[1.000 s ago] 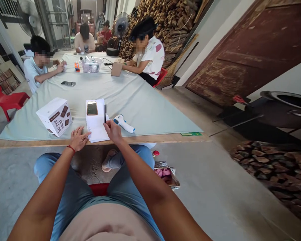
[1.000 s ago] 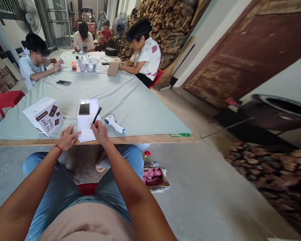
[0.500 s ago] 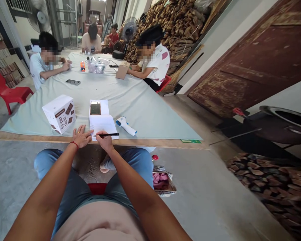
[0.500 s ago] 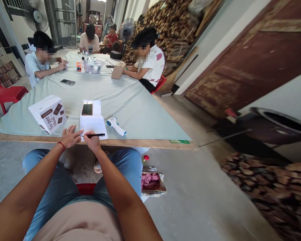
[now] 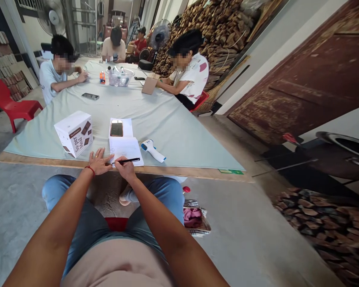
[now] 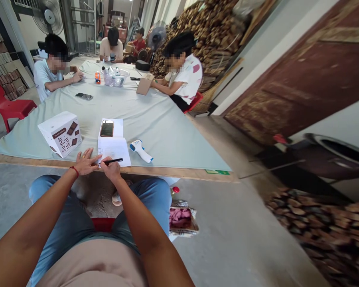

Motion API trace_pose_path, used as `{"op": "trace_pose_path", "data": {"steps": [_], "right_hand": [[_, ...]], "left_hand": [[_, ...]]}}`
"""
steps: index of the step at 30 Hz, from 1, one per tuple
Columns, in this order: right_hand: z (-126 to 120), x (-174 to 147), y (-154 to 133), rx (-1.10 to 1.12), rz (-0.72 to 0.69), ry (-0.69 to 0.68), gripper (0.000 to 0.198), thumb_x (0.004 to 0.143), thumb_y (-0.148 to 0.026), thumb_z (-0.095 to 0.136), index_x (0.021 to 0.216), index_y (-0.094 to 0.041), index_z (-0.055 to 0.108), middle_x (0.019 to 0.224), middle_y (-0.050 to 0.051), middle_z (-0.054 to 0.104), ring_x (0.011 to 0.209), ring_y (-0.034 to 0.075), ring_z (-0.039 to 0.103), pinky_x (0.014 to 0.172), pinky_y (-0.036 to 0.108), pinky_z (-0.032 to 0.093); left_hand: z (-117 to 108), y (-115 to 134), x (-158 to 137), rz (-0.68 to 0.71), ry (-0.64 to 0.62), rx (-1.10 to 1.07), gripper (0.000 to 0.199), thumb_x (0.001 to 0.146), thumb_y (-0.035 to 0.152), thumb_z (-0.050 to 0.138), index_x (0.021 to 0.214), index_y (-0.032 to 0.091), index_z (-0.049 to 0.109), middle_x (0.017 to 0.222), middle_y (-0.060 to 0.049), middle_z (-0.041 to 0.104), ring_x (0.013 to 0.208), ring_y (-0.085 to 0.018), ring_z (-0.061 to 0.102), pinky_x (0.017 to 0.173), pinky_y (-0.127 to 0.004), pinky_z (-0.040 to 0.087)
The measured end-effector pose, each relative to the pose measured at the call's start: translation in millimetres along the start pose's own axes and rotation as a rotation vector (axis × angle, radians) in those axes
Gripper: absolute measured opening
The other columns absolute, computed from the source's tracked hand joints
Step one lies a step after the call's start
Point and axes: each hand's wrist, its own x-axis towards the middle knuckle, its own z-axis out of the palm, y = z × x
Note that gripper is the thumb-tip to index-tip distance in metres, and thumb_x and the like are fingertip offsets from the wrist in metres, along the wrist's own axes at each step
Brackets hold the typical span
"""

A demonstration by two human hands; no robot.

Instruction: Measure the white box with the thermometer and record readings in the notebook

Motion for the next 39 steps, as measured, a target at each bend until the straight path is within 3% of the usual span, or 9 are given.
{"op": "trace_pose_path", "data": {"steps": [6,13,23,39], "right_hand": [[-3,-2,-7,-0.055,0.014,-0.032,0.013,0.073,-0.035,0.056,0.073,-0.026,0.066,0.072,-0.002,0.07,0.071,0.021,0.065,0.072,0.031,0.05],[-5,-2,-12,-0.086,0.047,-0.016,0.01,0.072,-0.035,0.06,0.072,-0.027,0.067,0.067,-0.003,0.069,0.071,0.021,0.064,0.072,0.031,0.05],[-4,-3,-12,-0.056,0.057,-0.029,0.011,0.072,-0.035,0.058,0.072,-0.026,0.064,0.068,-0.003,0.068,0.07,0.02,0.064,0.071,0.031,0.049],[-5,-2,-8,-0.008,0.031,-0.034,0.014,0.071,-0.037,0.055,0.071,-0.026,0.064,0.067,-0.003,0.067,0.068,0.019,0.062,0.07,0.03,0.049]], "left_hand": [[3,-2,0,0.04,0.013,0.006,0.073,0.086,0.056,0.057,0.152,0.041,0.031,0.167,-0.005,0.004,0.153,-0.031,0.003,0.119,-0.06,0.003],[7,-6,8,-0.005,0.052,-0.119,0.047,0.101,0.043,0.029,0.147,0.042,0.042,0.166,0.0,0.013,0.153,-0.025,0.009,0.12,-0.057,0.006],[14,-7,9,-0.005,0.156,-0.15,0.044,0.097,0.047,0.044,0.139,0.041,0.054,0.165,-0.002,0.021,0.152,-0.025,0.016,0.12,-0.053,0.01],[19,-9,14,-0.005,0.189,-0.139,0.043,0.095,0.047,0.045,0.137,0.043,0.056,0.162,0.001,0.028,0.15,-0.027,0.019,0.119,-0.055,0.012]]}}
